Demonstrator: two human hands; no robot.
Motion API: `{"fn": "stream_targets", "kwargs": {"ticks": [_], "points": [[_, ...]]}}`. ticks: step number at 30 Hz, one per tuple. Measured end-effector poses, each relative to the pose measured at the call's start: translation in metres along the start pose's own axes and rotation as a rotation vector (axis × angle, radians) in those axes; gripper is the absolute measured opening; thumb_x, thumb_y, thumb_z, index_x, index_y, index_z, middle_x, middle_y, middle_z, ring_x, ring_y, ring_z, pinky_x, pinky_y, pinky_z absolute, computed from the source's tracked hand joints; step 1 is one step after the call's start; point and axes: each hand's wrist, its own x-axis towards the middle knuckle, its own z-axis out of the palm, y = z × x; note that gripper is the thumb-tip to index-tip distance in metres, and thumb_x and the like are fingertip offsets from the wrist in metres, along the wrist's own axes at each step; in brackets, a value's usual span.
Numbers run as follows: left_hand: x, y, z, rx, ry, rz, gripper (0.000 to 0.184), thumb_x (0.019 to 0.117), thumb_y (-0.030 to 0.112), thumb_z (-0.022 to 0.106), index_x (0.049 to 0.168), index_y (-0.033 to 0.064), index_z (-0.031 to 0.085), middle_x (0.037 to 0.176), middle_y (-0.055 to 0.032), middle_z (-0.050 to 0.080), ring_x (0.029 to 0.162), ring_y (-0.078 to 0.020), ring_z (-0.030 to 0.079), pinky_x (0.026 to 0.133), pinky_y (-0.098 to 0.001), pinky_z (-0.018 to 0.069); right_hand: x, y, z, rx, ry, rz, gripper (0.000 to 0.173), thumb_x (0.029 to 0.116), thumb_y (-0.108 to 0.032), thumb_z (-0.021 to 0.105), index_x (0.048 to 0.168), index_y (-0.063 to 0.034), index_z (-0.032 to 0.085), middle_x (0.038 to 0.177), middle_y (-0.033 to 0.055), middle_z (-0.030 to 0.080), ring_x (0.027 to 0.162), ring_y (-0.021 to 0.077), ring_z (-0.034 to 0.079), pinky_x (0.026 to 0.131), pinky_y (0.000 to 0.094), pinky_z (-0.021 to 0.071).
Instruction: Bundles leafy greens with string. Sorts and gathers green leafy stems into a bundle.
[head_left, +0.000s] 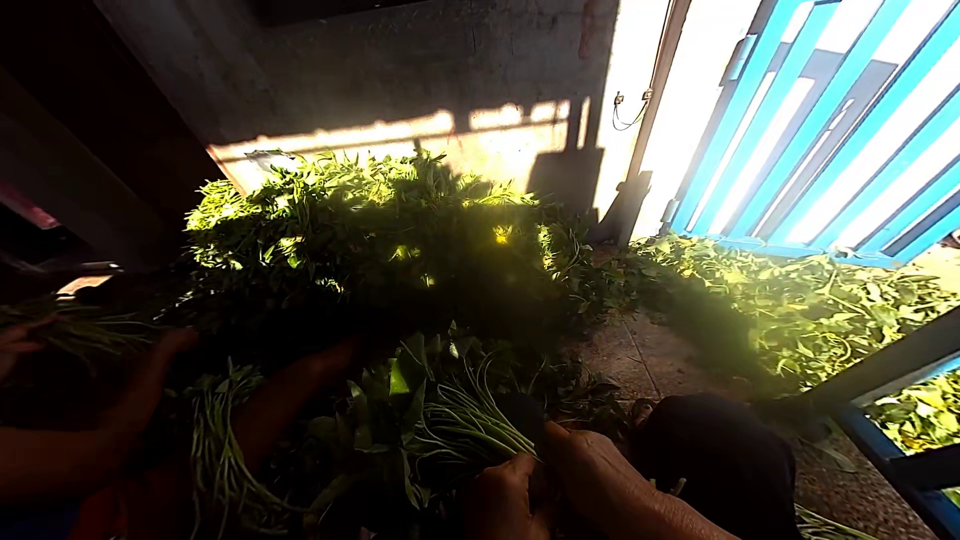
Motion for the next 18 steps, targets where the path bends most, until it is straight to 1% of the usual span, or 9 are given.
{"fn": "stream_targets", "kwargs": {"ticks": [2, 6, 8, 10, 12, 14, 16, 17, 18], "points": [[-0.001, 0.006, 0.0, 0.026, -0.038, -0.012, 0.017, 0.0846, 0.016, 0.073, 0.099, 0.0076, 0.071, 0.082, -0.0031, 0.072, 0.077, -0.0181, 0.071, 0.072, -0.0445, 0.0585, -0.003, -0.002, 0.002, 0.01, 0.025, -0.001, 0.033, 0.1072, -0.028, 0.038, 0.099, -0.0055, 0.061, 0.077, 0.0132, 0.064, 0.078, 0.0326, 0.07, 0.068, 0.052, 0.0548], [-0.005, 0.014, -0.009, 0.147, -0.079, -0.036, 0.018, 0.0871, 0.014, 0.066, 0.103, 0.0065, 0.071, 0.087, -0.0068, 0.073, 0.082, -0.0236, 0.071, 0.074, -0.0485, 0.0579, -0.007, -0.005, 0.003, 0.053, 0.036, 0.033, 0.034, 0.1071, -0.03, 0.038, 0.1, -0.006, 0.061, 0.076, 0.0127, 0.064, 0.078, 0.0324, 0.069, 0.067, 0.0531, 0.0539], [-0.006, 0.016, -0.013, 0.23, -0.104, -0.045, 0.016, 0.089, 0.015, 0.063, 0.099, 0.0062, 0.072, 0.087, -0.0084, 0.072, 0.083, -0.0265, 0.071, 0.074, -0.0504, 0.057, -0.008, -0.002, 0.003, 0.113, 0.028, 0.052, 0.036, 0.1072, -0.033, 0.037, 0.1, -0.007, 0.062, 0.075, 0.0115, 0.064, 0.077, 0.0314, 0.069, 0.067, 0.0535, 0.0534], [-0.005, 0.019, -0.017, 0.308, -0.15, -0.064, 0.018, 0.0913, 0.016, 0.06, 0.096, 0.0057, 0.073, 0.086, -0.0109, 0.071, 0.084, -0.0298, 0.071, 0.075, -0.0522, 0.0564, -0.006, 0.006, 0.004, 0.247, 0.007, 0.064, 0.038, 0.1073, -0.037, 0.038, 0.099, -0.0087, 0.062, 0.074, 0.0084, 0.061, 0.074, 0.027, 0.066, 0.067, 0.051, 0.0521], [-0.001, 0.02, -0.022, 0.307, -0.208, -0.071, 0.019, 0.0938, 0.017, 0.057, 0.095, 0.0062, 0.073, 0.086, -0.011, 0.071, 0.086, -0.0293, 0.071, 0.077, -0.0517, 0.056, -0.004, 0.017, 0.008, 0.427, 0.008, 0.058, 0.037, 0.1071, -0.039, 0.039, 0.095, -0.011, 0.061, 0.072, 0.0033, 0.059, 0.069, 0.0198, 0.062, 0.065, 0.0443, 0.0516], [0.004, 0.014, -0.028, 0.096, -0.263, -0.066, 0.017, 0.0953, 0.016, 0.06, 0.095, 0.0059, 0.074, 0.084, -0.0079, 0.072, 0.082, -0.022, 0.07, 0.077, -0.0448, 0.0561, -0.005, 0.022, 0.011, 0.597, 0.043, 0.026, 0.035, 0.1076, -0.035, 0.042, 0.092, -0.0105, 0.061, 0.069, 0.001, 0.057, 0.065, 0.0148, 0.059, 0.063, 0.0375, 0.0508], [0.007, 0.003, -0.026, -0.266, -0.25, -0.109, 0.01, 0.0939, 0.01, 0.067, 0.092, 0.0037, 0.074, 0.079, -0.004, 0.07, 0.07, -0.0121, 0.065, 0.066, -0.0308, 0.0547, -0.008, 0.022, 0.012, 0.735, 0.099, -0.066, 0.032, 0.1087, -0.029, 0.043, 0.089, -0.0087, 0.059, 0.069, -0.0003, 0.056, 0.062, 0.0106, 0.057, 0.059, 0.0299, 0.0486], [0.006, 0.002, -0.024, -0.438, -0.219, -0.162, 0.006, 0.0928, 0.006, 0.069, 0.093, 0.0023, 0.074, 0.078, -0.0038, 0.07, 0.064, -0.01, 0.063, 0.058, -0.0268, 0.0521, -0.009, 0.021, 0.012, 0.785, 0.122, -0.116, 0.031, 0.109, -0.027, 0.044, 0.089, -0.0081, 0.058, 0.07, -0.0003, 0.057, 0.063, 0.0093, 0.057, 0.059, 0.0276, 0.0481], [0.005, 0.004, -0.022, -0.581, -0.182, -0.223, 0.004, 0.0914, 0.003, 0.071, 0.093, 0.0013, 0.074, 0.077, -0.0042, 0.071, 0.06, -0.0093, 0.061, 0.054, -0.0251, 0.0501, -0.009, 0.021, 0.013, 0.823, 0.141, -0.167, 0.03, 0.1092, -0.024, 0.044, 0.089, -0.0071, 0.059, 0.072, 0.0004, 0.06, 0.065, 0.0092, 0.059, 0.061, 0.0269, 0.0492]]}}
